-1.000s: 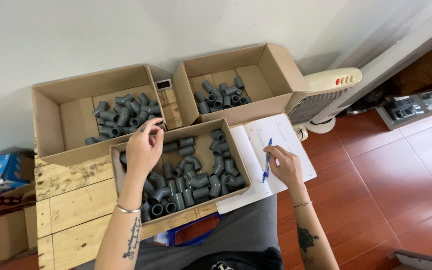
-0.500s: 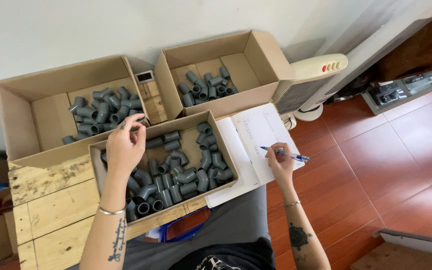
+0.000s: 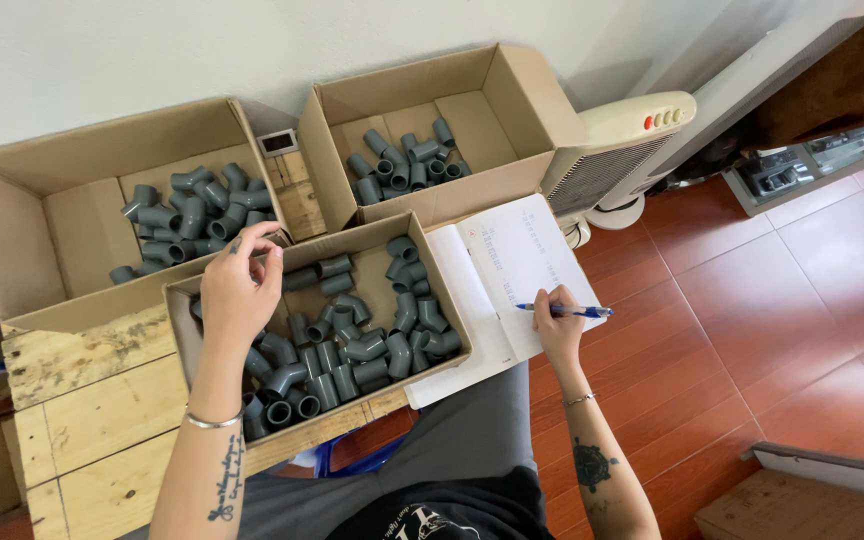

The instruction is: The person picks up gray plastic pipe fittings from a central cardboard box, inspects them by hand, and places them into one of two other boxes. The person occasionally writes on a notepad with a pen while continuing to sort the fittings.

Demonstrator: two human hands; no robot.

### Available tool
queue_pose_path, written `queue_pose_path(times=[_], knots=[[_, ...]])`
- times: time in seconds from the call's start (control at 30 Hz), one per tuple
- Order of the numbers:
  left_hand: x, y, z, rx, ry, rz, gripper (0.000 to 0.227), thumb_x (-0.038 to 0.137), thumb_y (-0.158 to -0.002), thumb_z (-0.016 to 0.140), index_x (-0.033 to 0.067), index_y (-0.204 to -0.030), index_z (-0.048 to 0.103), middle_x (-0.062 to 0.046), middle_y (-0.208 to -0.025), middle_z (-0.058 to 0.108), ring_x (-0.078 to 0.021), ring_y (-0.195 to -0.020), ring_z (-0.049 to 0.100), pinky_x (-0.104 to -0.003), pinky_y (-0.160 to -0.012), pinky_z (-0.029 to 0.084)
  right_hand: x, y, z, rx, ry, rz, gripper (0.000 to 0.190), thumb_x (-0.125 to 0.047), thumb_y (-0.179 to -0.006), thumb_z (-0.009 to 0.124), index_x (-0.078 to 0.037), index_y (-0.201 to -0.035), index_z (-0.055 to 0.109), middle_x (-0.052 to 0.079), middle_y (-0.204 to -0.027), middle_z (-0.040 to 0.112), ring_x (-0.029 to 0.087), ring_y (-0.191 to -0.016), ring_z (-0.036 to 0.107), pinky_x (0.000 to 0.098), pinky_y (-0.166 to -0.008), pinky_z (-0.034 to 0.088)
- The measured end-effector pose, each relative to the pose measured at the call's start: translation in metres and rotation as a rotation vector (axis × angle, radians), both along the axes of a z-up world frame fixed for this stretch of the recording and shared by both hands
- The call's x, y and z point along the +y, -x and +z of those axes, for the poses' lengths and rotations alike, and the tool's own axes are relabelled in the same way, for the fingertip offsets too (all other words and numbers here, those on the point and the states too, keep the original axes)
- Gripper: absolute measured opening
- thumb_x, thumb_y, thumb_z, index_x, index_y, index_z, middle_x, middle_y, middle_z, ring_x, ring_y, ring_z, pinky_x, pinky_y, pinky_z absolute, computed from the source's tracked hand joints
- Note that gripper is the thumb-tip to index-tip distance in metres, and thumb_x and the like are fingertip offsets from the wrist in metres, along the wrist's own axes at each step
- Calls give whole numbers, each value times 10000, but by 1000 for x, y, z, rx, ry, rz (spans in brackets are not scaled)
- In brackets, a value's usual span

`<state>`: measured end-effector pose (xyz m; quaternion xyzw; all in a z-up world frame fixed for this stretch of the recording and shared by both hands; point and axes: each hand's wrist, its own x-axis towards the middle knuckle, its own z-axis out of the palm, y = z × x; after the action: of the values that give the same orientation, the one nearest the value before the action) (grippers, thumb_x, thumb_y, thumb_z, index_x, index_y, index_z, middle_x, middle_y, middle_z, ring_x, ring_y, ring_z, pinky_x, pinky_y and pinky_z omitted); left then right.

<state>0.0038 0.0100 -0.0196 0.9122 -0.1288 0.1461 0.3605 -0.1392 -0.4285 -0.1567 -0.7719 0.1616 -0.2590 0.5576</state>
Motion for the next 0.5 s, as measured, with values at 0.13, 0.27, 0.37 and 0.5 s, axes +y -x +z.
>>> queue_pose_path(times=[0.13,0.27,0.37,0.5], knots=[[-1,1,2,2,8,0,313,169,-938,666,232,-1242,698,-2,-920,723,-241,-645,672,-395,-648,550,2,-1,4,13,14,4,305,-98,-1007,639,-94,-718,542,44,-410,504,124,-348,465,201,-419,367],[-1,1,1,-4,12,2,307,172,-941,668,233,-1240,701,7,-918,724,-228,-643,668,-380,-650,550,5,-1,11,29,31,-6,313,-103,-1012,628,-97,-711,539,36,-408,502,119,-356,481,199,-427,369],[-1,1,2,2,5,3,308,171,-941,668,235,-1240,699,7,-915,722,-229,-641,668,-382,-648,550,8,-1,16,26,40,-23,307,-111,-1018,627,-98,-723,544,33,-420,514,119,-365,485,201,-436,373],[-2,2,5,15,16,10,311,162,-936,670,241,-1235,705,6,-913,726,-225,-640,670,-370,-636,550,2,0,7,-46,9,-46,269,-112,-1046,609,-97,-784,549,20,-450,512,103,-397,475,194,-459,380]])
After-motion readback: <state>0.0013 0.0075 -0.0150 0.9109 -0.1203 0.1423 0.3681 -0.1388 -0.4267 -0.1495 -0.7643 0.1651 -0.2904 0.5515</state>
